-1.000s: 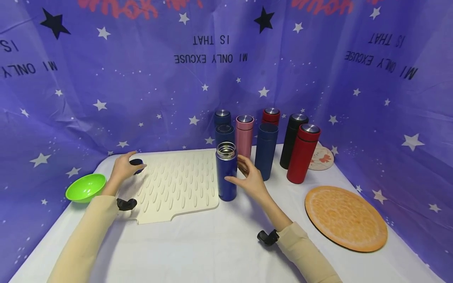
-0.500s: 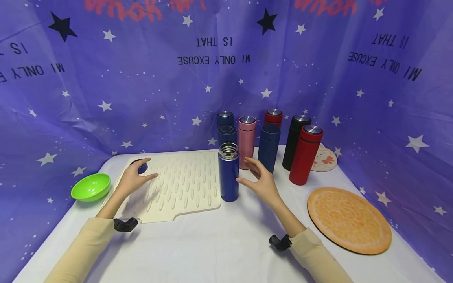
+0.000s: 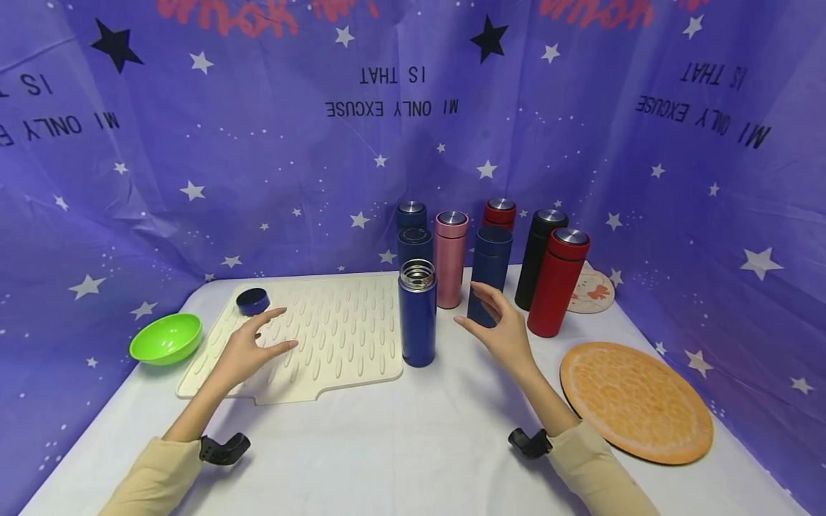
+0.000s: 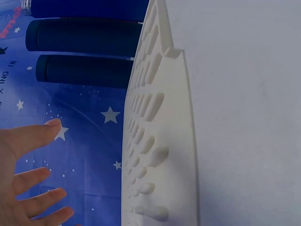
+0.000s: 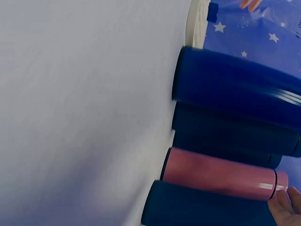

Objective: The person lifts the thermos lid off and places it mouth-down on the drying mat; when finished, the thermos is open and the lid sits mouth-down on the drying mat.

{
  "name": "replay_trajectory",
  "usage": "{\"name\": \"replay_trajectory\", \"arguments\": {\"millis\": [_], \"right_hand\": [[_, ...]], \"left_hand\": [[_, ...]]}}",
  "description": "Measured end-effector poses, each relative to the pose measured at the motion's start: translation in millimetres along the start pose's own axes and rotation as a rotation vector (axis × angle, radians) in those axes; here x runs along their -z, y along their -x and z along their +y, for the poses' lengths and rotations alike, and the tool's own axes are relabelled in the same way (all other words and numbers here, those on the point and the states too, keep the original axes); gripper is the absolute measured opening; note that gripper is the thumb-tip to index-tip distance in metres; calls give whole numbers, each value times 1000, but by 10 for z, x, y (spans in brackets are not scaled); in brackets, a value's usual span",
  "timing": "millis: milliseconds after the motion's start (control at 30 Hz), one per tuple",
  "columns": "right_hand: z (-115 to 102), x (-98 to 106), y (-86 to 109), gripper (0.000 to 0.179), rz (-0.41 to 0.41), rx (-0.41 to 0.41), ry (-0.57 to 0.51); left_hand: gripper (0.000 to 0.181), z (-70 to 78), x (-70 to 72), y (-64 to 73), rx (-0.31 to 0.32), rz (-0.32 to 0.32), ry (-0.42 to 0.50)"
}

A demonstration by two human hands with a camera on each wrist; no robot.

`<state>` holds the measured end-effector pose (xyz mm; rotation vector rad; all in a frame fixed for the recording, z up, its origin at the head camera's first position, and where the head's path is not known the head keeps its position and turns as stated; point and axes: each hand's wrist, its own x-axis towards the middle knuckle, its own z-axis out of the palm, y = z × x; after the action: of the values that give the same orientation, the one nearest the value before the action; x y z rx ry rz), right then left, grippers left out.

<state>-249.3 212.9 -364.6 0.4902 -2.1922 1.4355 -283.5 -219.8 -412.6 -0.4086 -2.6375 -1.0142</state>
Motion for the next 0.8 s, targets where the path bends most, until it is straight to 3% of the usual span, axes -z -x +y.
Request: {"name": "replay_trajectory", "arguments": {"millis": [367, 567, 800], "right_hand": [[117, 184, -14, 60, 112, 52, 34], [208, 234, -59, 61, 184, 47, 45], [306, 244, -173, 66, 247, -15, 44]], "left_hand": [[75, -77, 42, 263, 70, -97, -33], [77, -149, 50, 299, 97, -116, -36], [77, -211, 20, 307, 109, -130, -26]]}}
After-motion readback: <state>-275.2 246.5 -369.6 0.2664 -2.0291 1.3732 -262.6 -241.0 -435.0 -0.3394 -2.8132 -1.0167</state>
